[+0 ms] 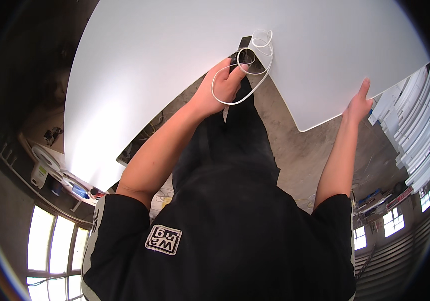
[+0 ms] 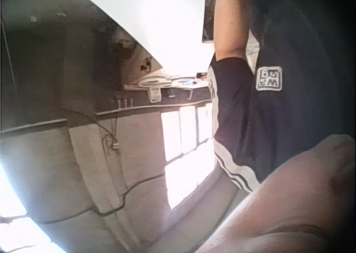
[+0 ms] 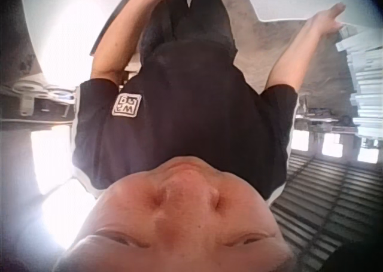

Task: The person peels protective film off a shaped white board and trims the excess material from the edges using a handheld blade.

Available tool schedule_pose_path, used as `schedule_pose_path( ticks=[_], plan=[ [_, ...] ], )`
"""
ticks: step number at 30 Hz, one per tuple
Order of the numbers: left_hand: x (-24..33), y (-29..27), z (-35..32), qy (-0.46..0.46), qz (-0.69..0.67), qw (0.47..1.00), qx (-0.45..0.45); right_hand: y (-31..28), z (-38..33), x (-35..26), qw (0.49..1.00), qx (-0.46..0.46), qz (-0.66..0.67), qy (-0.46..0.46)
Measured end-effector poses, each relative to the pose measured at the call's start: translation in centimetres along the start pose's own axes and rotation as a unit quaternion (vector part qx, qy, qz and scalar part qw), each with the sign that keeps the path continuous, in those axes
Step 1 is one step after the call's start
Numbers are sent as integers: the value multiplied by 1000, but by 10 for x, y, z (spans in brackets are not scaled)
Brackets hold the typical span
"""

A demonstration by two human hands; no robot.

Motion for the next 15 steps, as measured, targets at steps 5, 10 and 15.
schedule_pose_path(
  ticks=[5, 10, 15],
  plan=[
    [0, 1, 6, -2, 27, 999, -37, 0, -7, -15, 999, -1, -3, -32],
    [-2, 0, 12, 41, 84, 992, -85, 1, -9, -14, 1000, 4, 1, 6],
    [-3, 1, 11, -43, 97, 987, -120, -7, 9, 12, 1000, 20, -6, 4]
  ],
)
Point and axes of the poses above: each hand's wrist, its own z-axis towards the middle knuckle, its own y-axis out of the palm, x = y × z, the point moved 6 cm from there along z, towards the middle knuckle, and after that the axes turned 7 degrees about -z, right-handed, at the moved point
